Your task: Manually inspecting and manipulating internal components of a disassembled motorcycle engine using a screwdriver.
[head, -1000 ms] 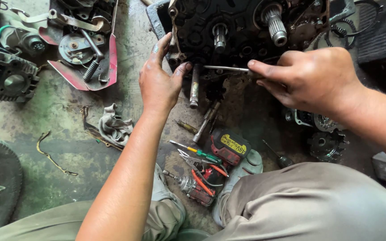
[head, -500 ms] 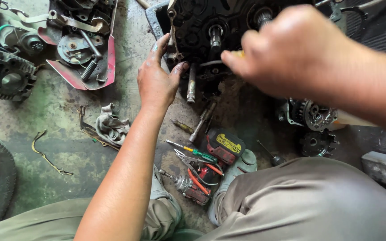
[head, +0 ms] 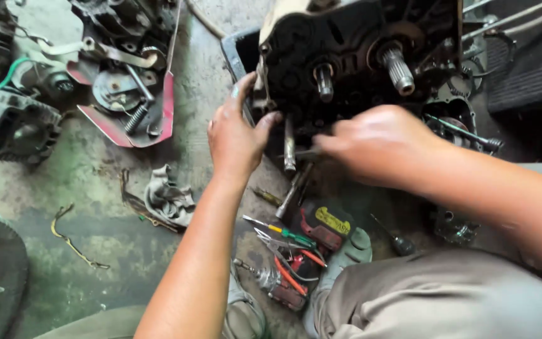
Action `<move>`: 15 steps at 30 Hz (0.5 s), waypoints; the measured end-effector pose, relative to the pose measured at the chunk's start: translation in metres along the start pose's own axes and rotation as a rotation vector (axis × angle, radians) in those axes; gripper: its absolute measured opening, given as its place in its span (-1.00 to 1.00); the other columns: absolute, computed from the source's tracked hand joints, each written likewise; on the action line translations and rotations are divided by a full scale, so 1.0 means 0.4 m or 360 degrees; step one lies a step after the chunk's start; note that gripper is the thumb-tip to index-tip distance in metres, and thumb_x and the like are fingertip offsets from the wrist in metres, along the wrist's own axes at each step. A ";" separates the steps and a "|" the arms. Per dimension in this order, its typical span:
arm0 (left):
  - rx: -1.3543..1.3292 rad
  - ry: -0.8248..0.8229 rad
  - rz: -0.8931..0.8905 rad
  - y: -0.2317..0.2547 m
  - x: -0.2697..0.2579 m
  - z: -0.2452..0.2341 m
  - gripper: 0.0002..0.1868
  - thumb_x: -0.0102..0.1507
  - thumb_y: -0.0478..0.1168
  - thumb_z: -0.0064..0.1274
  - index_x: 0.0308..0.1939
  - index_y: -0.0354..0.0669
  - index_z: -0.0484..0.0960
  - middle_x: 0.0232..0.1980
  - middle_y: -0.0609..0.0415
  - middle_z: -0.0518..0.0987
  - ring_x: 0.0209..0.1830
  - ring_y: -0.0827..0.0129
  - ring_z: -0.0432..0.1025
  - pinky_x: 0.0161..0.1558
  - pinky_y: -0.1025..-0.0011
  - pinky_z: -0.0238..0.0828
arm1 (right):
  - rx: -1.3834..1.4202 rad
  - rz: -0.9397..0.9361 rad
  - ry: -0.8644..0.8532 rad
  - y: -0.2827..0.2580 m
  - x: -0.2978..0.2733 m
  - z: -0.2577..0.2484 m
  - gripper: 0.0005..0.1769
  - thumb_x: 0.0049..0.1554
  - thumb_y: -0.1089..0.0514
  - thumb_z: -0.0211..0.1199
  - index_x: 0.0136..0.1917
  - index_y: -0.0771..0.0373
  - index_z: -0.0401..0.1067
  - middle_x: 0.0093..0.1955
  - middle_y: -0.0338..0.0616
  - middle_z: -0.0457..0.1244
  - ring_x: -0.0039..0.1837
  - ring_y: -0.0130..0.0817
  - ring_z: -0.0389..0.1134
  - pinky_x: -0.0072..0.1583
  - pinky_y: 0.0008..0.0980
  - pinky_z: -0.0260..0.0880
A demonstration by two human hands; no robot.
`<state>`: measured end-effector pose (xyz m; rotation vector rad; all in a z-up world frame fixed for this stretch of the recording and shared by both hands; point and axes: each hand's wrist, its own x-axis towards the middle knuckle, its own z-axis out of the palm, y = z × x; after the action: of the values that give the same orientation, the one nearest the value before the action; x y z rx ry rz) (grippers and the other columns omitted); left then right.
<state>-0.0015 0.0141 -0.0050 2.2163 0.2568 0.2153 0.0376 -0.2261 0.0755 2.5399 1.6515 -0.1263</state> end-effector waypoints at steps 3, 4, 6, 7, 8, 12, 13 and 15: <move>0.0072 -0.0062 -0.0021 0.001 0.003 -0.002 -0.19 0.10 -0.02 0.42 0.39 0.19 0.39 0.13 -0.06 0.64 0.19 -0.06 0.46 0.18 0.05 0.32 | 0.0037 0.0502 -0.0439 -0.009 -0.013 -0.144 -0.60 0.08 -0.21 0.25 0.15 -0.14 0.59 -0.19 -0.21 0.40 -0.28 -0.08 0.44 -0.27 -0.13 0.43; 0.0070 -0.0064 -0.0017 -0.007 0.005 0.000 -0.19 0.10 -0.02 0.42 0.39 0.19 0.39 0.13 -0.06 0.64 0.19 -0.06 0.46 0.18 0.05 0.32 | 0.0036 0.0506 -0.0438 -0.001 -0.051 -0.120 -0.60 0.08 -0.21 0.25 0.15 -0.14 0.59 -0.19 -0.21 0.40 -0.28 -0.08 0.44 -0.27 -0.13 0.43; 0.0127 -0.0137 0.0052 -0.023 0.006 0.002 -0.12 0.12 -0.01 0.42 0.45 0.20 0.29 0.17 -0.07 0.61 0.26 -0.05 0.41 0.25 0.05 0.28 | 0.0286 0.0847 -0.0178 0.016 -0.124 -0.070 -0.52 0.03 -0.27 0.34 0.18 -0.13 0.58 -0.21 -0.16 0.41 -0.23 -0.03 0.45 -0.21 -0.15 0.43; 0.0132 -0.0134 0.0051 -0.024 0.008 0.001 -0.12 0.12 -0.01 0.42 0.45 0.20 0.29 0.17 -0.07 0.61 0.26 -0.05 0.41 0.25 0.05 0.28 | 0.0289 0.0844 -0.0173 0.012 -0.147 -0.046 -0.52 0.03 -0.27 0.34 0.18 -0.13 0.58 -0.21 -0.16 0.41 -0.23 -0.03 0.45 -0.21 -0.15 0.43; 0.0162 -0.0185 0.0071 -0.028 0.004 -0.002 -0.04 0.09 0.00 0.44 0.49 0.22 0.22 0.20 -0.11 0.57 0.28 -0.07 0.37 0.26 0.05 0.26 | 0.0532 0.0864 0.0007 0.004 -0.171 -0.018 -0.51 0.04 -0.22 0.34 0.20 -0.07 0.57 -0.10 -0.12 0.43 -0.17 -0.05 0.47 -0.16 -0.19 0.45; 0.0233 -0.0177 0.0238 -0.015 -0.009 -0.006 0.20 -0.06 0.03 0.50 0.53 0.16 0.07 0.27 -0.19 0.49 0.31 -0.12 0.30 0.28 0.02 0.18 | 0.1292 0.0931 0.0430 -0.027 -0.233 0.080 -0.47 0.15 -0.09 0.32 0.33 0.14 0.48 0.19 -0.01 0.42 0.13 -0.19 0.51 0.06 -0.30 0.46; 0.0243 -0.0182 0.0241 -0.011 -0.019 0.006 0.20 -0.06 0.03 0.50 0.53 0.16 0.07 0.27 -0.19 0.49 0.31 -0.12 0.30 0.28 0.02 0.18 | 0.1302 0.0934 0.0437 -0.032 -0.232 0.092 -0.47 0.15 -0.09 0.32 0.33 0.14 0.48 0.19 -0.01 0.42 0.13 -0.19 0.51 0.06 -0.30 0.46; 0.0184 -0.0036 0.0239 -0.001 -0.030 0.034 0.18 0.07 0.09 0.51 0.56 0.10 0.02 0.26 -0.20 0.48 0.31 -0.15 0.30 0.33 0.05 0.20 | 0.1404 0.1194 0.0183 -0.033 -0.228 0.114 -0.42 0.09 -0.05 0.31 0.37 0.09 0.47 0.16 -0.07 0.42 0.05 -0.26 0.49 -0.03 -0.32 0.49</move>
<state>-0.0097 0.0012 -0.0144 2.3535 0.0920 0.2627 -0.0121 -0.3095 0.0416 3.6610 0.5736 -0.7858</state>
